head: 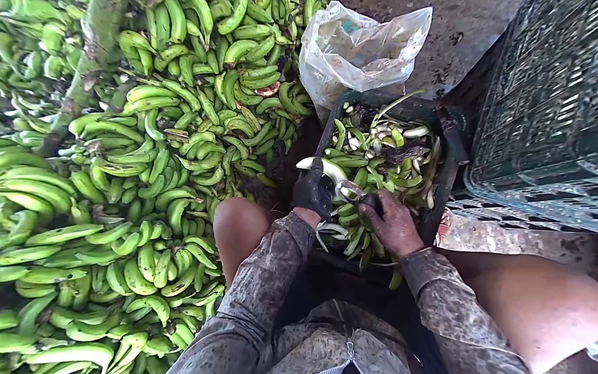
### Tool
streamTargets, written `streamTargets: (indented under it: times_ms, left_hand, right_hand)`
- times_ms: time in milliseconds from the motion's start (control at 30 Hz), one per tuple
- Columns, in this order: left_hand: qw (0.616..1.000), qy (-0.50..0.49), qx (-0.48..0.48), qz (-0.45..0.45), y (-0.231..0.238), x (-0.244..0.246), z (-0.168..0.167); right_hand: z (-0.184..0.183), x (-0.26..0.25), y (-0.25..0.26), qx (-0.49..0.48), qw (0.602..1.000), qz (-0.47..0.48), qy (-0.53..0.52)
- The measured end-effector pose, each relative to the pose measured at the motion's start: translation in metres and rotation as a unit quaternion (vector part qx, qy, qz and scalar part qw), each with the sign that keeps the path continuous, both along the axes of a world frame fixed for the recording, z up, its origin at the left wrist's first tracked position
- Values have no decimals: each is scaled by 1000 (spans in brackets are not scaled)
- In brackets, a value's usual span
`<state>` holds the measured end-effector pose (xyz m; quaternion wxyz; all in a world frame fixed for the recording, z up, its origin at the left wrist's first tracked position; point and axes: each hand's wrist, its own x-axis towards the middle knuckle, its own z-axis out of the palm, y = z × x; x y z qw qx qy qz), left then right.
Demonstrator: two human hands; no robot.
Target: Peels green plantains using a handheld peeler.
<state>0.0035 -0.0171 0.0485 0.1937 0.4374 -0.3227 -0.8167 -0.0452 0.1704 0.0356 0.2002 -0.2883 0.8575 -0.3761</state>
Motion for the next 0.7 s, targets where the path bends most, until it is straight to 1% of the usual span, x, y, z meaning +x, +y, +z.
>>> streamTargets:
  times_ms: [67,100,133,167,233,300,333,367,400,433,467,500,533,567,600,633,667,700]
  left_hand:
    - [999,6,26,38,-1,-2,3]
    - [999,15,29,35,-1,-2,3]
    - [998,50,33,14,0,0,3]
    - [996,83,24,-21,1,2,2]
    - [983,125,-25,-132,3,7,2]
    - [953,109,-108,-263,3,15,6]
    - [920,101,-155,-345,1,20,9]
    - [870,89,-208,-439,0,25,15]
    - [809,75,-242,-531,-2,28,21]
    - [751,66,-262,-602,-4,28,24]
    - [724,54,-263,-636,-3,27,25]
    - [731,39,-252,-633,0,28,22]
    - [769,33,-235,-593,2,30,16]
    - [828,37,-205,-521,4,31,8]
    - [885,40,-157,-436,5,28,3]
    - [935,34,-99,-338,4,23,0]
    - [972,27,-32,-233,1,17,-2]
    - [991,14,28,-133,-2,10,1]
  right_hand:
    - [-2,1,-3,15,1000,6,-4]
    - [-2,-1,-4,19,1000,3,-5]
    - [-1,-3,-4,15,1000,-2,-4]
    - [0,-7,-4,6,1000,-10,-4]
    - [4,-15,-3,-14,1000,-14,-7]
    - [13,-23,2,-27,999,-9,-27]
    - [15,-26,4,-37,999,-10,-38]
    - [17,-30,6,-44,998,-12,-47]
    - [19,-33,7,-45,997,-17,-52]
    - [19,-38,9,-38,998,-25,-52]
    - [18,-41,11,-27,998,-36,-41]
    - [17,-43,12,-11,999,-48,-24]
    - [15,-42,13,0,998,-59,-5]
    - [15,-39,12,2,998,-69,8]
    - [14,-35,10,-3,997,-73,16]
    - [12,-31,8,-13,997,-72,23]
    - [10,-26,6,-21,997,-63,25]
    - [10,-20,3,-30,998,-47,22]
